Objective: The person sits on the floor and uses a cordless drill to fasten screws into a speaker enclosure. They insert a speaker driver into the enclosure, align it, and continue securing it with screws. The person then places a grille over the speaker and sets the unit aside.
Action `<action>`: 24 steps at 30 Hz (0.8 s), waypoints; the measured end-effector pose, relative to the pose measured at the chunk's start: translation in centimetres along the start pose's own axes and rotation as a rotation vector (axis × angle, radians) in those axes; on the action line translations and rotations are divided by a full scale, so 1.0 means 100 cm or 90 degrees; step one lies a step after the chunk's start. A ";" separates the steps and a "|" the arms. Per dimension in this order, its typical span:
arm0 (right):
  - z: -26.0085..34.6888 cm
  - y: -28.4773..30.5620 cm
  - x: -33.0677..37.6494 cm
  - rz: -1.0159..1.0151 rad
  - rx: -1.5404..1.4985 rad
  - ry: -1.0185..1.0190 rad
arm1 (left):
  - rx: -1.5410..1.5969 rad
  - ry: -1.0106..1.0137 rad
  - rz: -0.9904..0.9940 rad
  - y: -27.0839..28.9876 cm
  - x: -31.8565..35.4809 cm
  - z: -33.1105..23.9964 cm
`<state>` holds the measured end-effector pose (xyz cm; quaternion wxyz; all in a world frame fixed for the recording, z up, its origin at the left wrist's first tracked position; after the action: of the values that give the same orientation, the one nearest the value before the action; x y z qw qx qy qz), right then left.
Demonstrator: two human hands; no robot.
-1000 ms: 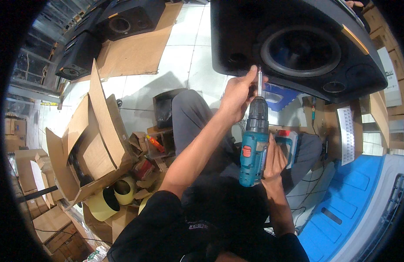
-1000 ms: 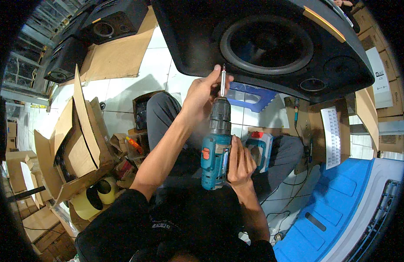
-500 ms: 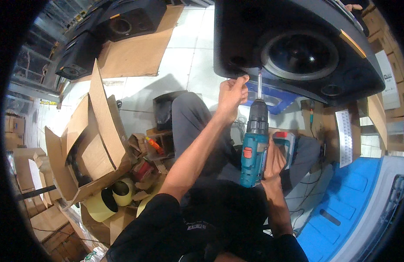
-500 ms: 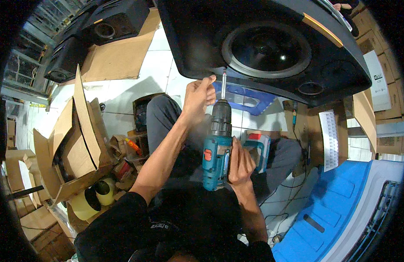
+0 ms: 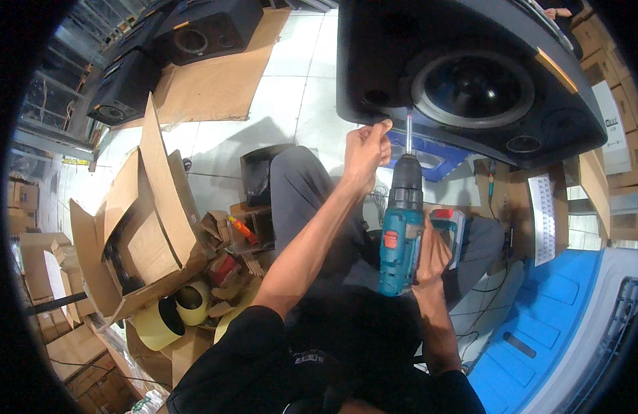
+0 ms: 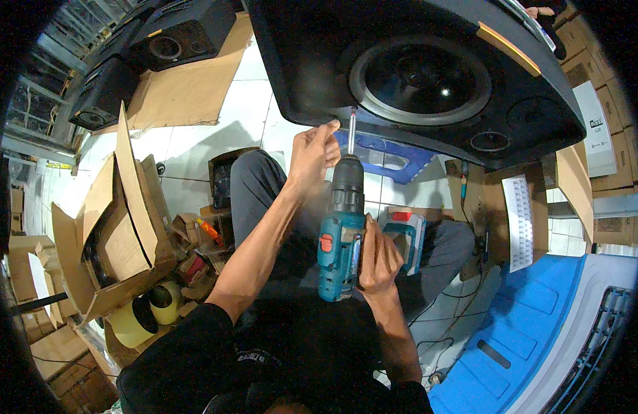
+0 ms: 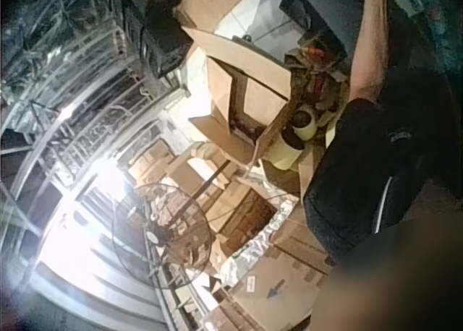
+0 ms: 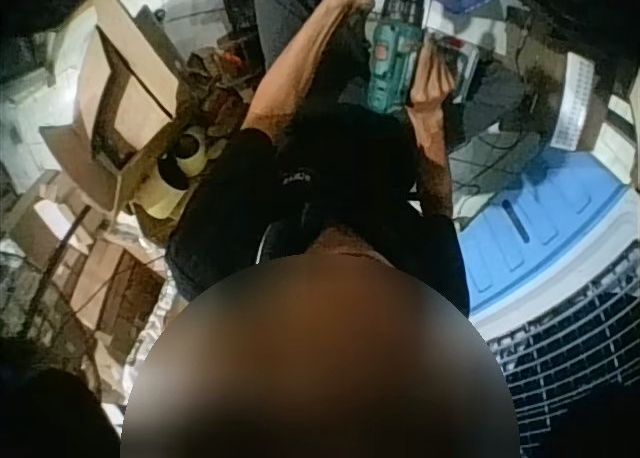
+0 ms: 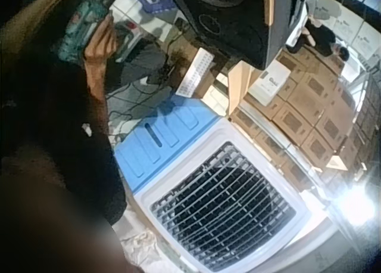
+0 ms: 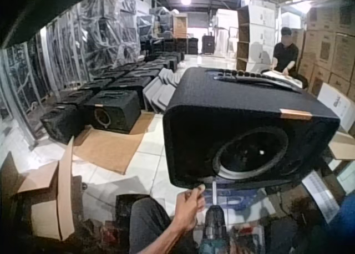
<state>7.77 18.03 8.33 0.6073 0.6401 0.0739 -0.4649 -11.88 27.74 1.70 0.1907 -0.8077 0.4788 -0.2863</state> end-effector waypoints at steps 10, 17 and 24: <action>-0.002 0.000 -0.011 0.016 0.021 0.004 | -0.012 0.016 -0.012 0.001 -0.001 -0.001; 0.000 0.005 -0.020 0.047 0.044 -0.007 | -0.064 0.000 -0.023 0.000 0.004 -0.005; 0.013 0.024 -0.004 0.054 0.054 0.048 | -0.056 0.088 -0.034 0.028 0.037 0.012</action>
<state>8.44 16.51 10.55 0.5952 0.6851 0.0500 -0.4169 -11.53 23.17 0.17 0.1140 -0.8062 0.4810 -0.3249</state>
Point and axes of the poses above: each hand's wrist, its own x-axis away from the middle knuckle, its own y-axis out of the back of the hand, z = x × y, the point moved 6 cm from there along -x, towards the middle knuckle, and after that the axes turned 2 degrees about -x, right-handed, at the moved point
